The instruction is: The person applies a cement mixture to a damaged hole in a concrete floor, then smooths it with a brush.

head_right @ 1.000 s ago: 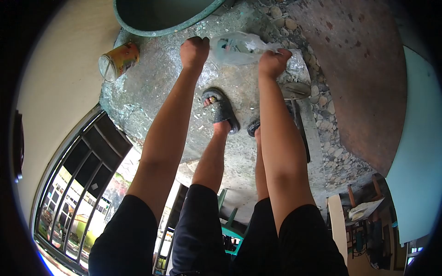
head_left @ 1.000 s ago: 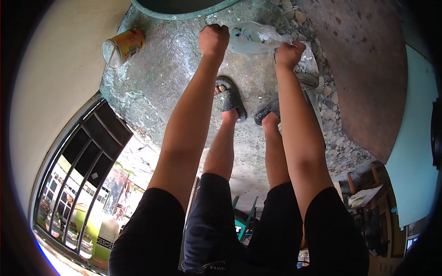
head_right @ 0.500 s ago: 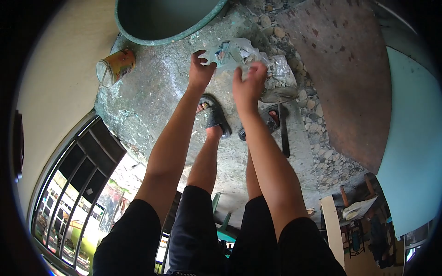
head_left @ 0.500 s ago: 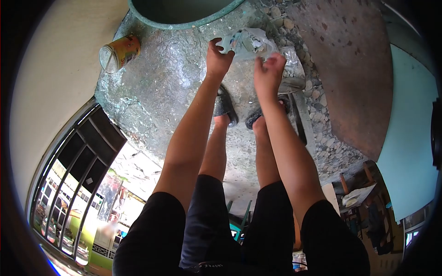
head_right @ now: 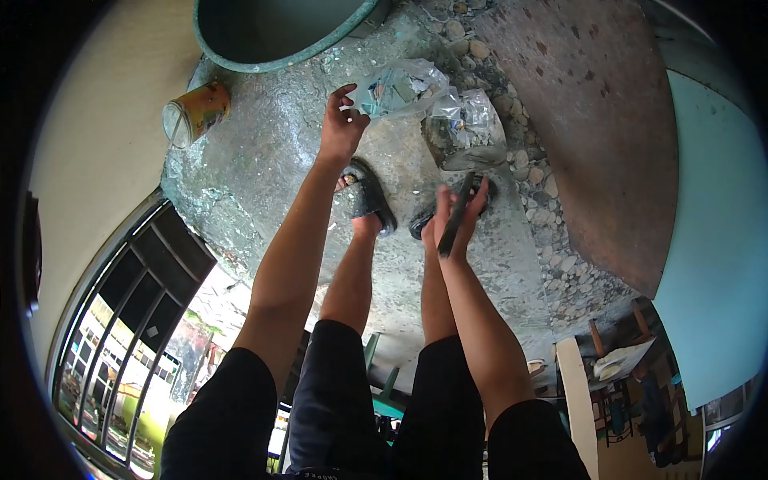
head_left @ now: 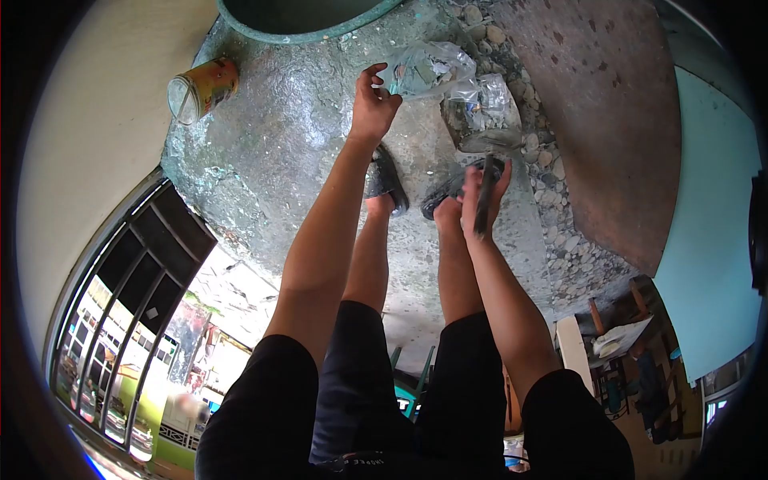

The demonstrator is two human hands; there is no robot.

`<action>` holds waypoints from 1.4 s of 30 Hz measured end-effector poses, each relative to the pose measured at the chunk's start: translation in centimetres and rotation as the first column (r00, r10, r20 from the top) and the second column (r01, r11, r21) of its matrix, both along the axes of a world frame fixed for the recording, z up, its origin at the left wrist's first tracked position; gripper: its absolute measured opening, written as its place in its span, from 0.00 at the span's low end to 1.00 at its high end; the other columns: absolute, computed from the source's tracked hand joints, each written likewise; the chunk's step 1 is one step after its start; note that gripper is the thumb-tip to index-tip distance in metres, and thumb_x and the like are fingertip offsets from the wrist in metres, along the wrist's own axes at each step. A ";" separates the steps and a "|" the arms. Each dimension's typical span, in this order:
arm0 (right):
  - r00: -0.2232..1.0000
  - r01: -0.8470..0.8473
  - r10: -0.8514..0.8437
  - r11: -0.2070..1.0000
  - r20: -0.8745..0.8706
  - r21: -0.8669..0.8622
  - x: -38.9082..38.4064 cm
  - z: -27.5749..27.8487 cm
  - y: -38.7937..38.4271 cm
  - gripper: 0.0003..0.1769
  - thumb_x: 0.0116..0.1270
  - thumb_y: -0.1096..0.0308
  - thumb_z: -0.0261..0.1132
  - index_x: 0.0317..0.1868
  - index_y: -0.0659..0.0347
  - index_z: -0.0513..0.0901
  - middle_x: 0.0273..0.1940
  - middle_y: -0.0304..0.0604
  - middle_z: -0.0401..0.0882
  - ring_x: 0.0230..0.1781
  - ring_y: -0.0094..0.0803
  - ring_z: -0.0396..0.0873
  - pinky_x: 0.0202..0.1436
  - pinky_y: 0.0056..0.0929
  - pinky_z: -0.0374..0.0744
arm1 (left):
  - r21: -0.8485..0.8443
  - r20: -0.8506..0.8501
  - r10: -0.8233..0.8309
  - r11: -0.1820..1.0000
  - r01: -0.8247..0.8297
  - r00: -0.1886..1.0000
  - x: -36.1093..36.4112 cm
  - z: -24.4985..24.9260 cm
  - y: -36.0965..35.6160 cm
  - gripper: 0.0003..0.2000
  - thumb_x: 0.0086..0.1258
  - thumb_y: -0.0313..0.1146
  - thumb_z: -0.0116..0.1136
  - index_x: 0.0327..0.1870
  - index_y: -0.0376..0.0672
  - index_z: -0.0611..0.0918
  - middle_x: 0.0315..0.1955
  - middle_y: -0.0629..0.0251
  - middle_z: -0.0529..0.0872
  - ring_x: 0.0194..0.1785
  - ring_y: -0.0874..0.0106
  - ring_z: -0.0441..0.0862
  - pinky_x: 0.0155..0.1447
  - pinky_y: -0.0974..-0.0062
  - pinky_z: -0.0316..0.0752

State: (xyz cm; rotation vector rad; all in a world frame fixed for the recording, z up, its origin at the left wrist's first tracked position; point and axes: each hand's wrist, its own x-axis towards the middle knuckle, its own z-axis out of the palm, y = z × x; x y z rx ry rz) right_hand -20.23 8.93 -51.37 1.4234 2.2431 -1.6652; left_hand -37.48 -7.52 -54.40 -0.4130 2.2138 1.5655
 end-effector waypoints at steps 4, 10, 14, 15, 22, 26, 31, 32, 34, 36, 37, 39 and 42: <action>0.978 0.203 -0.195 0.973 0.077 -0.110 -3.2 0.8 1.7 0.14 0.66 0.57 0.56 0.46 0.56 0.73 0.32 0.36 0.70 0.28 0.23 0.70 0.25 0.21 0.74 | 0.021 -0.008 0.025 0.999 -0.025 1.000 0.3 0.5 0.4 0.27 0.53 0.20 0.56 0.57 0.44 0.67 0.43 0.63 0.67 0.38 0.75 0.74 0.41 0.79 0.72; 0.987 0.112 -0.129 0.978 -0.094 -0.174 -1.6 -1.3 5.1 0.12 0.65 0.60 0.57 0.43 0.59 0.76 0.35 0.37 0.76 0.27 0.26 0.74 0.29 0.24 0.73 | 0.123 -0.004 0.094 0.988 -0.092 0.996 0.0 0.7 1.2 0.25 0.57 0.20 0.56 0.57 0.43 0.67 0.44 0.63 0.68 0.40 0.76 0.75 0.41 0.80 0.72; 0.952 -0.252 0.272 0.957 -0.138 0.147 -2.0 -1.4 6.5 0.09 0.64 0.68 0.59 0.40 0.65 0.77 0.35 0.45 0.79 0.35 0.34 0.77 0.40 0.28 0.75 | 0.190 0.026 0.070 0.979 -0.074 0.997 0.0 1.1 2.0 0.25 0.56 0.19 0.56 0.57 0.42 0.66 0.43 0.64 0.68 0.40 0.77 0.75 0.42 0.81 0.71; 0.929 -0.326 0.351 0.927 -0.119 0.187 -2.3 -1.5 6.6 0.09 0.63 0.69 0.59 0.40 0.65 0.77 0.35 0.46 0.79 0.37 0.36 0.78 0.42 0.28 0.74 | 0.188 0.026 0.067 0.980 -0.071 0.997 0.0 1.1 2.0 0.25 0.56 0.19 0.56 0.57 0.42 0.66 0.43 0.64 0.68 0.40 0.77 0.75 0.42 0.81 0.71; 0.993 0.005 -0.043 0.942 -0.106 -0.336 -2.3 0.2 9.6 0.11 0.67 0.61 0.58 0.42 0.60 0.78 0.28 0.35 0.71 0.24 0.19 0.69 0.27 0.18 0.72 | 0.282 -0.039 0.173 0.947 -0.155 0.984 -0.5 1.0 1.4 0.26 0.55 0.15 0.53 0.57 0.42 0.65 0.44 0.64 0.66 0.42 0.76 0.76 0.44 0.81 0.72; 0.989 -0.043 -0.002 0.950 -0.146 -0.309 1.2 2.2 12.3 0.10 0.66 0.63 0.57 0.41 0.60 0.78 0.27 0.34 0.71 0.22 0.18 0.66 0.27 0.17 0.69 | 0.281 -0.053 0.168 0.948 -0.146 0.984 -0.6 1.1 1.2 0.27 0.55 0.15 0.52 0.58 0.42 0.64 0.45 0.63 0.66 0.43 0.74 0.77 0.44 0.81 0.73; 0.990 -0.100 0.083 0.983 -0.111 -0.154 1.8 8.9 14.0 0.08 0.65 0.66 0.57 0.39 0.60 0.79 0.26 0.32 0.70 0.22 0.16 0.65 0.25 0.17 0.66 | 0.258 -0.081 0.133 0.960 -0.108 0.988 -0.5 0.9 1.6 0.27 0.55 0.14 0.49 0.59 0.42 0.62 0.46 0.61 0.65 0.44 0.72 0.78 0.45 0.79 0.74; 0.992 -0.117 0.108 0.982 -0.071 -0.147 1.7 10.1 14.3 0.08 0.65 0.65 0.58 0.38 0.60 0.79 0.25 0.31 0.70 0.22 0.16 0.65 0.25 0.17 0.66 | 0.262 -0.066 0.136 0.958 -0.114 0.988 -0.3 1.0 1.6 0.27 0.55 0.14 0.49 0.59 0.42 0.63 0.46 0.62 0.65 0.44 0.72 0.77 0.46 0.79 0.73; 0.985 -0.167 0.171 0.982 0.037 -0.092 0.2 13.1 14.1 0.09 0.65 0.65 0.58 0.37 0.61 0.80 0.24 0.30 0.70 0.23 0.15 0.65 0.25 0.16 0.64 | 0.264 -0.053 0.143 0.957 -0.124 0.988 -0.1 1.1 1.7 0.28 0.56 0.15 0.50 0.59 0.43 0.63 0.47 0.62 0.66 0.44 0.73 0.77 0.47 0.79 0.71; 0.975 -0.219 0.221 0.973 0.031 -0.073 -1.8 15.5 13.3 0.09 0.64 0.66 0.57 0.36 0.62 0.79 0.25 0.31 0.72 0.23 0.15 0.65 0.26 0.16 0.65 | 0.272 -0.047 0.148 0.953 -0.130 0.988 0.1 1.3 1.7 0.28 0.56 0.15 0.50 0.59 0.43 0.63 0.47 0.62 0.66 0.44 0.72 0.77 0.47 0.78 0.71; 0.963 -0.267 0.268 0.962 0.027 -0.055 -2.7 16.4 13.1 0.08 0.64 0.68 0.56 0.36 0.63 0.79 0.25 0.32 0.73 0.24 0.16 0.66 0.26 0.16 0.65 | 0.279 -0.039 0.151 0.951 -0.134 0.988 0.2 1.4 1.6 0.28 0.56 0.15 0.50 0.59 0.43 0.63 0.47 0.62 0.66 0.44 0.72 0.77 0.47 0.78 0.71; 0.933 -0.361 0.360 0.933 -0.023 -0.017 -4.6 17.6 12.9 0.08 0.64 0.69 0.55 0.36 0.65 0.79 0.26 0.33 0.74 0.24 0.16 0.67 0.27 0.16 0.66 | 0.283 -0.032 0.148 0.950 -0.133 0.988 0.3 1.6 1.3 0.28 0.56 0.15 0.50 0.60 0.43 0.62 0.47 0.62 0.66 0.44 0.72 0.77 0.47 0.78 0.71; 0.858 -0.504 0.503 0.864 -0.099 0.024 -7.4 19.0 12.3 0.08 0.63 0.72 0.54 0.35 0.67 0.78 0.27 0.36 0.75 0.24 0.18 0.67 0.27 0.17 0.67 | 0.300 -0.019 0.141 0.945 -0.129 0.990 0.8 0.8 0.4 0.28 0.56 0.15 0.49 0.60 0.43 0.61 0.46 0.63 0.66 0.44 0.72 0.76 0.48 0.78 0.71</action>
